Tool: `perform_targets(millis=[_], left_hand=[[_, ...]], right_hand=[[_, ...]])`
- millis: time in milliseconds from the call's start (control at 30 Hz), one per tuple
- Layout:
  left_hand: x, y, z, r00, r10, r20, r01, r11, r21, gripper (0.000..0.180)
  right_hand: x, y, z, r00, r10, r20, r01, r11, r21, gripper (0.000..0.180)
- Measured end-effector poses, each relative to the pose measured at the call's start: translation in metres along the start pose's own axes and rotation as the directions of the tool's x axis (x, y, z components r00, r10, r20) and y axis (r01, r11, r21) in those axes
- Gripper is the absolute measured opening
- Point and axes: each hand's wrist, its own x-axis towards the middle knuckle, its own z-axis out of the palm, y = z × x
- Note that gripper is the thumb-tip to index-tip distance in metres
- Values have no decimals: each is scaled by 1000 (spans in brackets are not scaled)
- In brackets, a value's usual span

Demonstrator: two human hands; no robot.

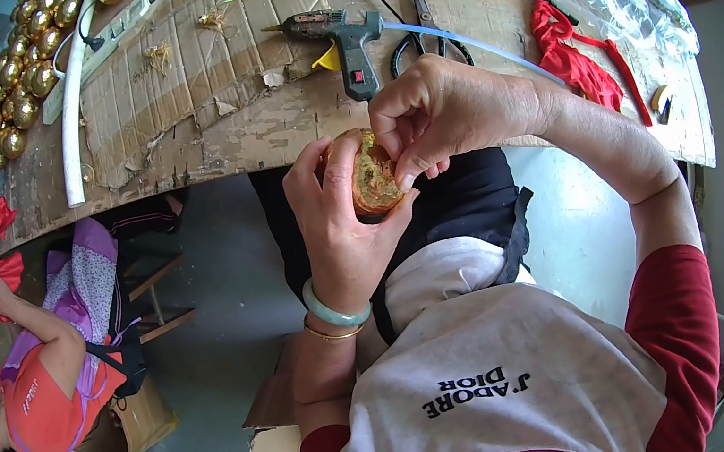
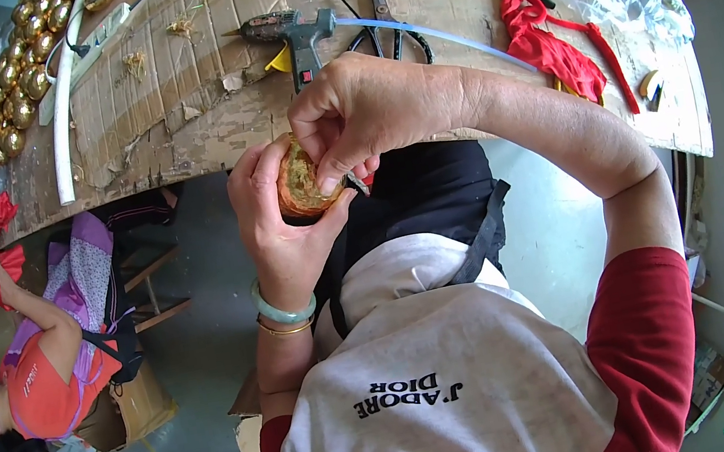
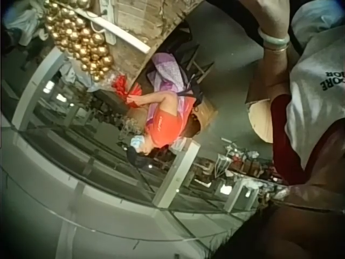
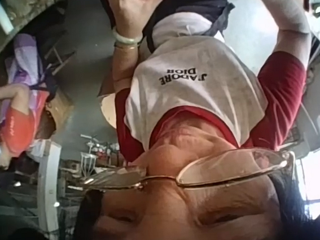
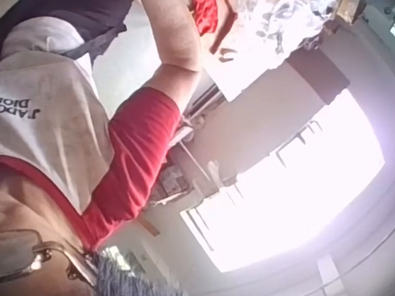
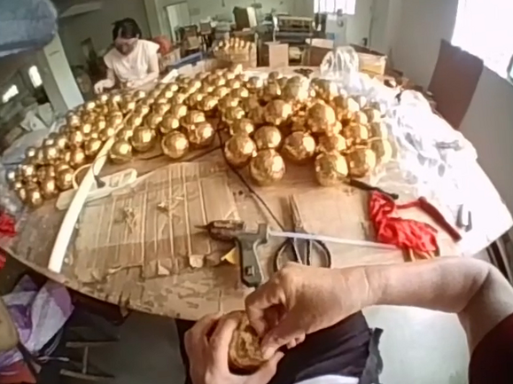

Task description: The person glues metal caps and hangers onto gold Christmas ornaments using a hot glue gun.

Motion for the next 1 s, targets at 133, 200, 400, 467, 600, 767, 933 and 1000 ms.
perform_targets(millis=[133, 200, 400, 467, 600, 767, 933, 1000], left_hand=[[-1, -5, 2, 1000, -15, -11, 15, 1000, 10, 78], [0, -5, 0, 998, -25, -50, 21, 996, -89, 76], [4, -8, -1, 997, -68, -28, 59, 965, -257, 74], [4, -7, -2, 998, -57, -31, 48, 967, -249, 74], [2, -7, -2, 999, -39, -21, 34, 976, -215, 75], [0, -4, -2, 999, -38, -32, 31, 982, -187, 76], [1, -3, -1, 998, -33, -53, 24, 984, -176, 76], [0, -3, -2, 999, -29, -31, 24, 990, -136, 76]], right_hand=[[3, 0, 1, 999, 18, -36, -20, 998, -54, 18], [2, -1, 1, 996, -57, -74, 49, 993, -103, 21], [-5, 7, 0, 996, -40, -84, 62, 960, 274, 27], [-3, 6, 3, 996, -32, -80, 53, 962, 267, 24], [-1, 8, 5, 997, -36, -65, 50, 970, 237, 21], [-1, 1, 4, 998, -6, -57, 16, 983, 185, 18], [0, 0, 3, 999, 13, -39, -7, 988, 153, 16], [2, 4, 3, 1000, 10, -25, -6, 989, 151, 16]])
